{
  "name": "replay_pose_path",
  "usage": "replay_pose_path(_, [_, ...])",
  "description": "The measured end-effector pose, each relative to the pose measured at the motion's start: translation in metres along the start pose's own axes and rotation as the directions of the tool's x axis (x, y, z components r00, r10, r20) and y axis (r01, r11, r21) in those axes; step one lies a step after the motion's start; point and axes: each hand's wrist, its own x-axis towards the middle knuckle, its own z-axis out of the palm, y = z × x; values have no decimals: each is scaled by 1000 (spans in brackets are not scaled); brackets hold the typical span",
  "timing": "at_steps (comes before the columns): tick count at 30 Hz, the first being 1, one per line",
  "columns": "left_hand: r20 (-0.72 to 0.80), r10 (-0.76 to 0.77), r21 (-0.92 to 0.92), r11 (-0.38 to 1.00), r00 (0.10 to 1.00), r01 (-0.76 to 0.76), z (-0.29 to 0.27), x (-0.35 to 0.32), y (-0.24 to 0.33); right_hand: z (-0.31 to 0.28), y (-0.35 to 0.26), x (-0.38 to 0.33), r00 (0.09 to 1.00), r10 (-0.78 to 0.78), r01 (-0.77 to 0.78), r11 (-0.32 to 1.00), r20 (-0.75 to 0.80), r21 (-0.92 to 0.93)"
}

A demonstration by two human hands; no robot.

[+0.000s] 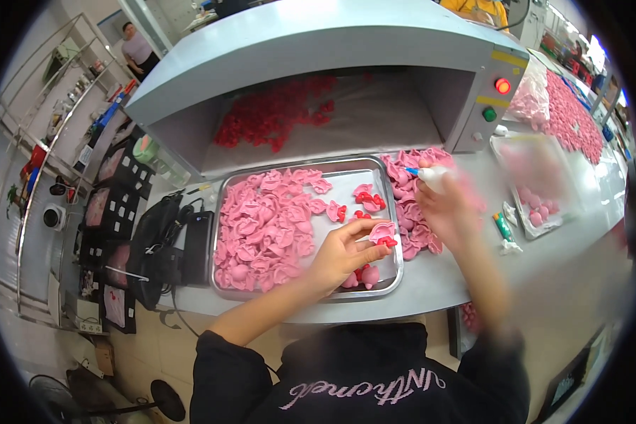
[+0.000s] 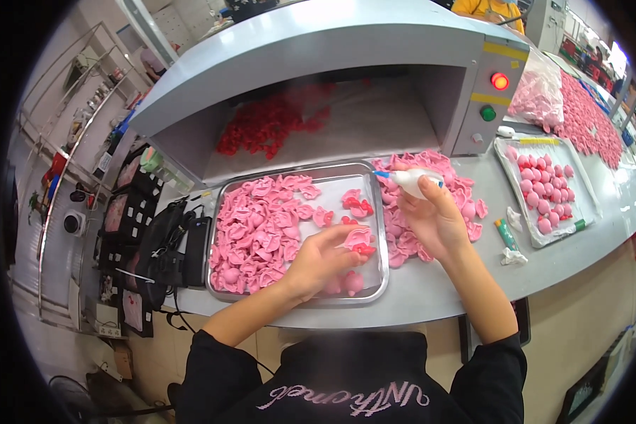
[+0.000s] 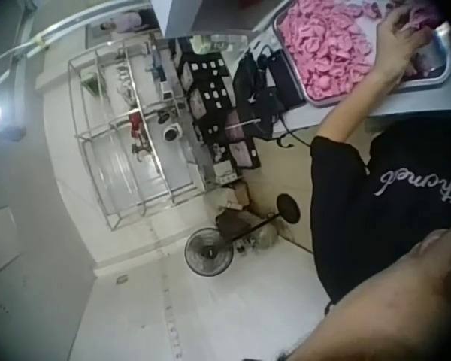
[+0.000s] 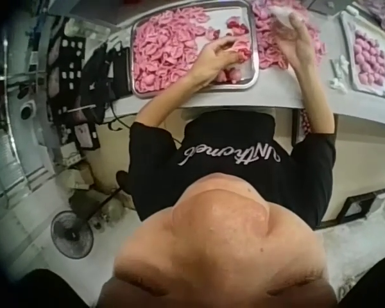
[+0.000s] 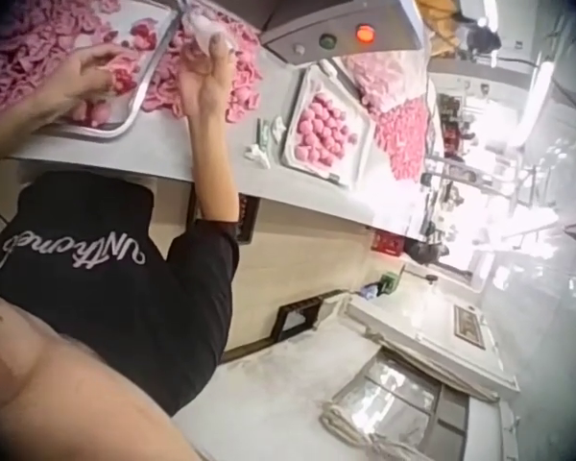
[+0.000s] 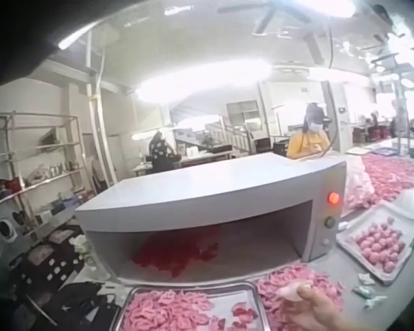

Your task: Assembling pink plastic toy components by applying glue from a bottle, joining parts, and wiping away excess adhesive.

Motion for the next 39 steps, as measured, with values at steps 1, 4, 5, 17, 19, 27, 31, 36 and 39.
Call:
replay_pose_path(1, [-13, -49, 8, 999, 999, 49, -2, 0, 1, 4, 0, 1, 999, -12, 13, 1000, -35, 19])
replay_pose_path(4, [8, 175, 1, 984, 984, -175, -4, -2, -15, -6, 1, 2, 998, -4, 8, 998, -70, 62])
replay_pose_path(5, [54, 127, -63, 990, 990, -123, -8, -3, -18, -8, 2, 2, 999, -7, 8, 999, -36, 42])
replay_pose_path(17, [90, 82, -195, 979, 993, -63, -17, 1, -20, 7, 24, -3, 996, -2, -28, 941, -90, -339])
replay_pose_path(19, [82, 100, -173, 981, 992, -85, -20, 2, -21, 6, 24, -4, 996, 22, -52, 936, -91, -347])
replay_pose_path(27, [16, 55, -115, 992, 998, -53, -20, 0, -19, 5, 21, -7, 989, 137, -145, 963, -54, -225])
replay_pose_path(31, [-23, 74, -100, 992, 997, -76, -18, -1, -21, 5, 22, -7, 981, 178, -192, 957, -83, -216])
replay_pose_path(36, [-59, 82, -110, 990, 995, -89, -19, 0, -22, 3, 26, -5, 976, 193, -209, 961, -101, -183])
replay_pose_path(39, [13, 156, -64, 986, 988, -155, -19, 4, -22, 2, 26, -5, 980, 180, -193, 964, -89, -181])
